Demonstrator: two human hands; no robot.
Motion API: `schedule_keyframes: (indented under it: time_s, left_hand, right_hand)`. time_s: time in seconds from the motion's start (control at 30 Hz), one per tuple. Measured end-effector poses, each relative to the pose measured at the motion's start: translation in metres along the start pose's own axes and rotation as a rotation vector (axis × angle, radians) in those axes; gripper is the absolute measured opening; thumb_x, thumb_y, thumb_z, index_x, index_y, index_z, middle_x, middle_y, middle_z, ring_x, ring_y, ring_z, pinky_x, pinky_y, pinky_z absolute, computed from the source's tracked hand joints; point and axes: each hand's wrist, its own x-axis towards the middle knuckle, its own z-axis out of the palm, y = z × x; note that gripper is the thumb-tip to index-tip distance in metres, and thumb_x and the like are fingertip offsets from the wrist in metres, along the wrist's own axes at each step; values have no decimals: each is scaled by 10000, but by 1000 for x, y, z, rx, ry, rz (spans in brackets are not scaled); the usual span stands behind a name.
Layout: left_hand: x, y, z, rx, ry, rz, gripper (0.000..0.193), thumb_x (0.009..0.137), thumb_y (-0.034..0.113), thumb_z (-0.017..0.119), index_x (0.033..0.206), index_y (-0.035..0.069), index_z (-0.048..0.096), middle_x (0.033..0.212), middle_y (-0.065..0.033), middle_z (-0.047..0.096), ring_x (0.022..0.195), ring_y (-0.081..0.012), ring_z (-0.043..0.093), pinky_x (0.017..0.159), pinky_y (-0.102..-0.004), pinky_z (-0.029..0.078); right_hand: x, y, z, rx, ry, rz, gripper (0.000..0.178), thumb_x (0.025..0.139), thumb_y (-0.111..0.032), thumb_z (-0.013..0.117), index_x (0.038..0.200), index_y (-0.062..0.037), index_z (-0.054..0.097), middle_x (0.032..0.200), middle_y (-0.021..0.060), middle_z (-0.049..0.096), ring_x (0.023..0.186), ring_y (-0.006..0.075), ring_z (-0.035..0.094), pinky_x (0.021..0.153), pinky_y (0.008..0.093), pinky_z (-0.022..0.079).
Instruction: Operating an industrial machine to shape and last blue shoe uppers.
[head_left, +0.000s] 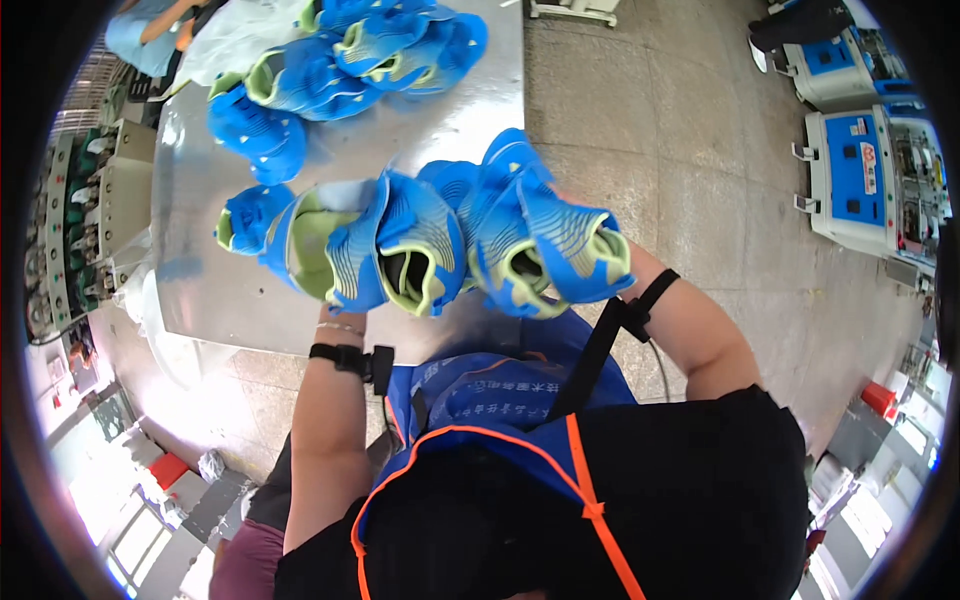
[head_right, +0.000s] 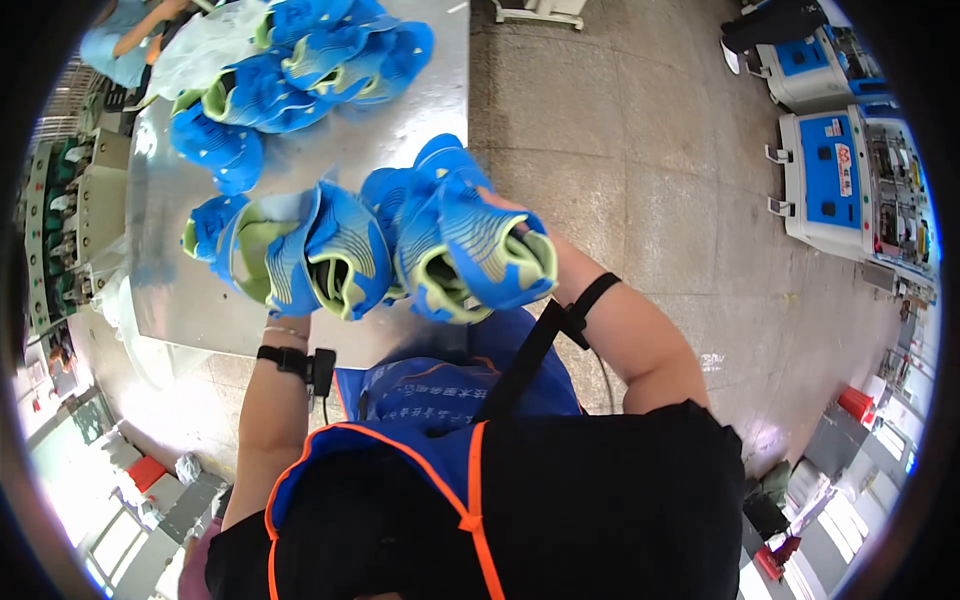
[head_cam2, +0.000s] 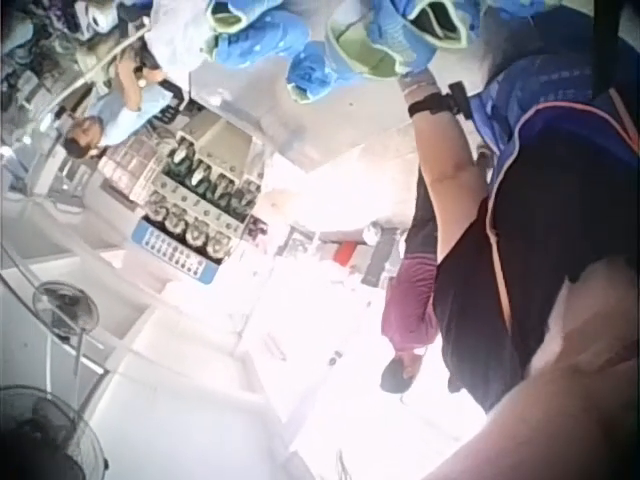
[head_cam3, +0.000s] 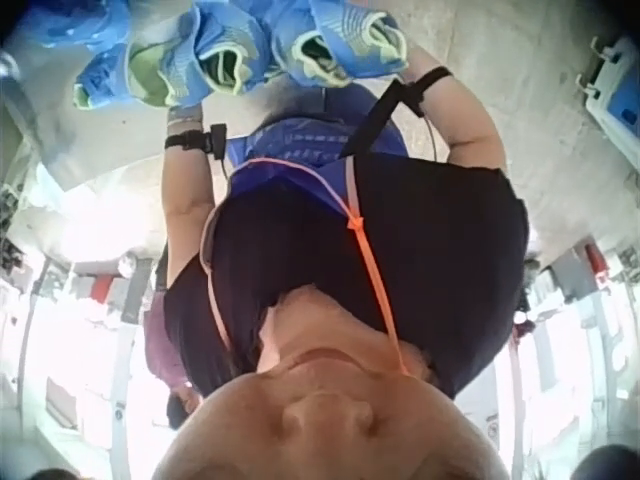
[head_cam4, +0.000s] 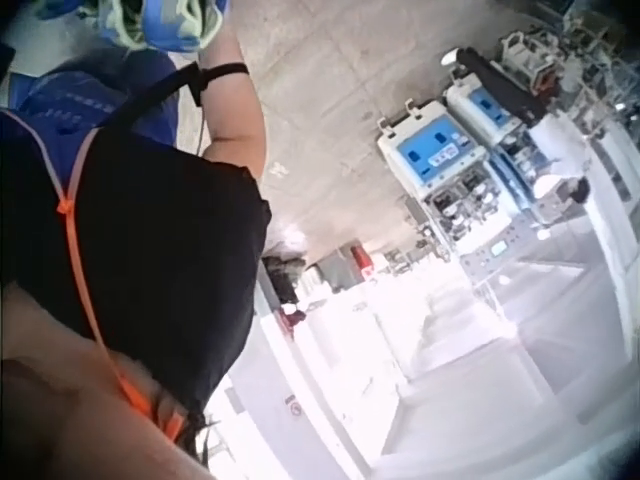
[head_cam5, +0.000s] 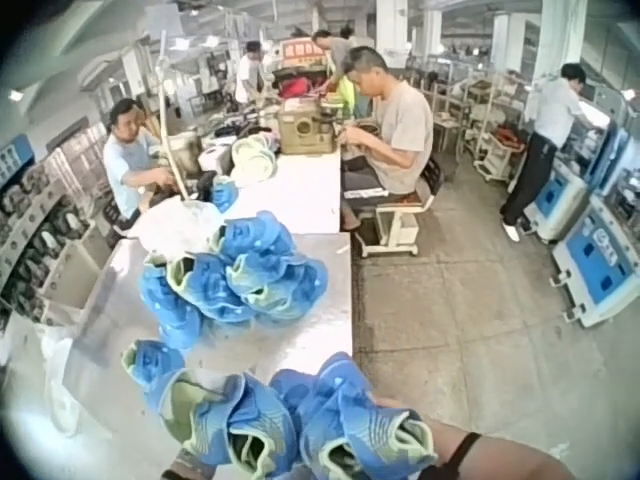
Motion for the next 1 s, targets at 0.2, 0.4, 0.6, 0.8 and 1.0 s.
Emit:
schedule_keyframes:
  time_s: [0.2, 0.4, 0.6, 0.8, 1.0]
  left_hand:
    - [-6, 1, 28, 118, 12, -82, 302, 903, 166, 613, 1177, 42, 639, 1128, -103, 669, 995, -211, 657, 891, -336, 541]
    - [-33, 4, 55, 285, 78, -169, 305, 927, 185, 600, 1186, 25, 623, 1148, -107, 659, 1026, -216, 644, 909, -341, 531]
    - [-73, -39, 81, -139, 168, -390, 367, 965, 235, 560, 1238, -10, 564, 1192, -128, 630, 1042, -218, 626, 933, -327, 516]
    - [-89, -45, 76, -1, 124, -333, 428, 990, 282, 523, 1335, 30, 495, 1324, -113, 554, 1186, -225, 545, 1037, -359, 446]
    - [-111, -37, 75, -198, 228, -337, 415, 784, 194, 731, 1154, 32, 634, 1111, -183, 671, 999, -316, 649, 901, -405, 512]
  right_hand:
    - [19, -64, -3, 85, -79, 273, 415, 1000, -352, 512, 1286, -58, 575, 1175, 129, 664, 1012, 224, 680, 900, 369, 564]
    - [41, -77, -27, 13, -174, 312, 371, 993, -314, 539, 1249, -51, 593, 1130, 125, 681, 957, 195, 693, 841, 316, 585]
    - [48, -76, -29, -111, -191, 323, 359, 993, -289, 539, 1253, -46, 588, 1150, 123, 673, 974, 190, 686, 845, 307, 582]
    - [68, -54, -6, -242, -225, 315, 348, 994, -263, 539, 1258, -42, 582, 1170, 121, 665, 991, 185, 680, 848, 299, 580]
    - [29, 30, -4, -164, -103, -63, 354, 988, -228, 523, 1276, -27, 562, 1187, 128, 650, 1027, 221, 663, 908, 346, 554]
